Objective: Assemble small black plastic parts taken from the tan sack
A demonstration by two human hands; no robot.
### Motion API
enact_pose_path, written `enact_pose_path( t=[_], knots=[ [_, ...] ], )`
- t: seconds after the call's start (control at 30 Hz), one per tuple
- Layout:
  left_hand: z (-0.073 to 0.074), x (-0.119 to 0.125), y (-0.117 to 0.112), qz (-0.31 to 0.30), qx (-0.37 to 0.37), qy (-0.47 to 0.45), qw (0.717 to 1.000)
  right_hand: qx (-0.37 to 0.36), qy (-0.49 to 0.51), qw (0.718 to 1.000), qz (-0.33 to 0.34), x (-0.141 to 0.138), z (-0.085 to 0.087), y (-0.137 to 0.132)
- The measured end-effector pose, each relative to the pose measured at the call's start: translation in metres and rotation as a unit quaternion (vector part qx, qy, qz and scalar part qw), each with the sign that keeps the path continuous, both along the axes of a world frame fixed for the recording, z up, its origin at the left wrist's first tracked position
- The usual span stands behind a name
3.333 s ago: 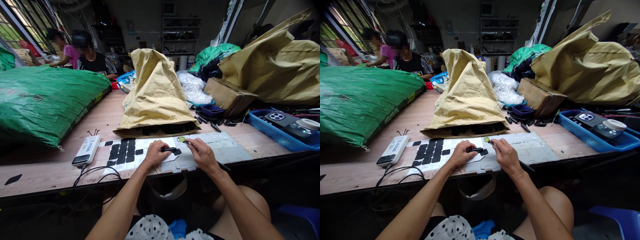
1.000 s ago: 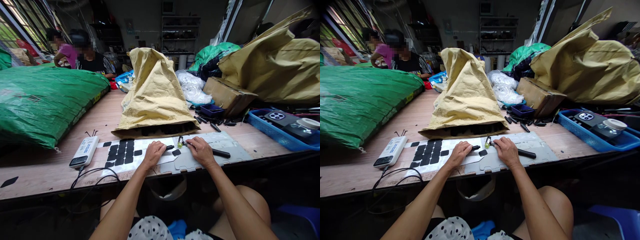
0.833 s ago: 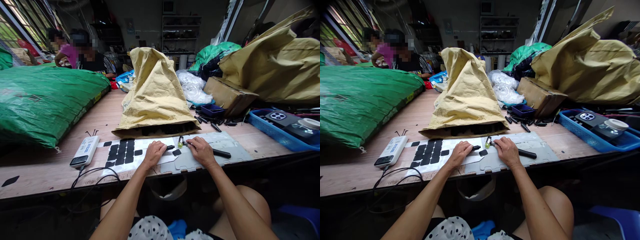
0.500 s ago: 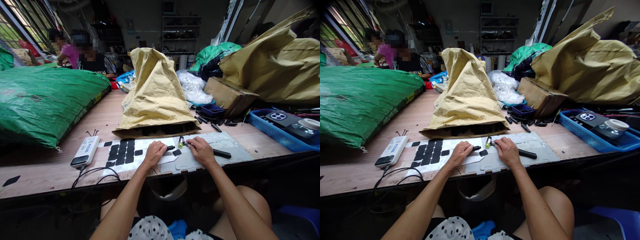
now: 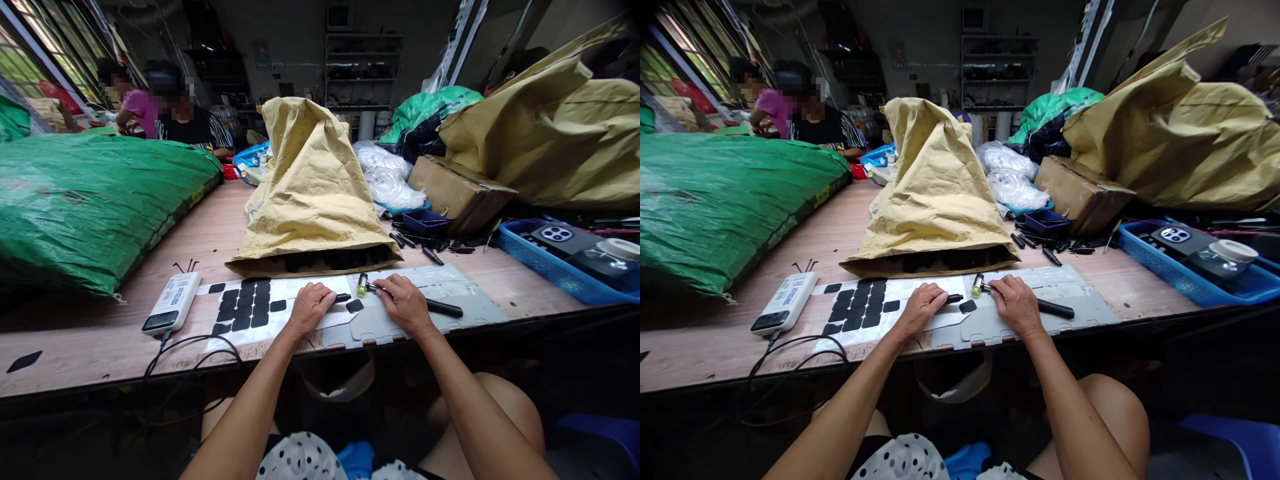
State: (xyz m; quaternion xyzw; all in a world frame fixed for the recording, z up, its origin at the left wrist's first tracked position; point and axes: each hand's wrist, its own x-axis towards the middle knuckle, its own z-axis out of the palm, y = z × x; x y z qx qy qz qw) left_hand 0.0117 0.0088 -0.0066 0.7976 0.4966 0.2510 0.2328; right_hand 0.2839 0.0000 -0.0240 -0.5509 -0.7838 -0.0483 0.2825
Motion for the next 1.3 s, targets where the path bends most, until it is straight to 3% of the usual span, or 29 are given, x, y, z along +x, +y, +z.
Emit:
enact_pose_path(
  t=[0.13, 0.23, 0.37, 0.47, 0.53, 0.7, 0.83, 1.03, 1.13, 1.3],
  knots=[
    [0.000, 0.000, 0.002, 0.000, -0.001, 0.000, 1.000, 0.004, 0.001, 1.000, 0.000, 0.001, 0.000, 0.001],
    [0.009, 0.002, -0.004, -0.003, 0.015, -0.010, 1.000, 0.006, 0.001, 1.000, 0.002, 0.001, -0.001, 0.002],
    [0.029, 0.006, -0.041, -0.060, 0.060, -0.072, 0.994, 0.003, -0.001, 1.000, 0.001, 0.001, -0.001, 0.002],
    [0.030, 0.011, -0.081, -0.156, 0.002, -0.078, 0.985, 0.001, -0.005, 1.000, -0.005, 0.001, -0.001, 0.002],
    [0.018, 0.016, -0.103, -0.174, -0.012, -0.027, 0.984, 0.002, -0.006, 1.000, -0.006, 0.001, -0.002, 0.002],
    [-0.022, 0.037, -0.132, -0.120, 0.048, 0.118, 0.984, 0.003, -0.010, 1.000, -0.004, 0.002, -0.002, 0.002],
    [-0.042, 0.043, -0.143, -0.076, -0.038, 0.166, 0.982, 0.004, -0.010, 1.000, -0.008, 0.001, -0.001, 0.002],
    [-0.078, 0.030, -0.138, 0.056, -0.219, 0.217, 0.950, 0.008, -0.007, 1.000, -0.008, 0.001, -0.003, 0.003],
    [-0.094, 0.028, -0.131, 0.097, -0.261, 0.186, 0.942, 0.006, -0.006, 1.000, -0.006, 0.002, -0.003, 0.003],
    [-0.100, 0.025, -0.126, 0.119, -0.292, 0.173, 0.933, 0.009, -0.005, 1.000, -0.004, 0.002, -0.003, 0.003]
  ],
)
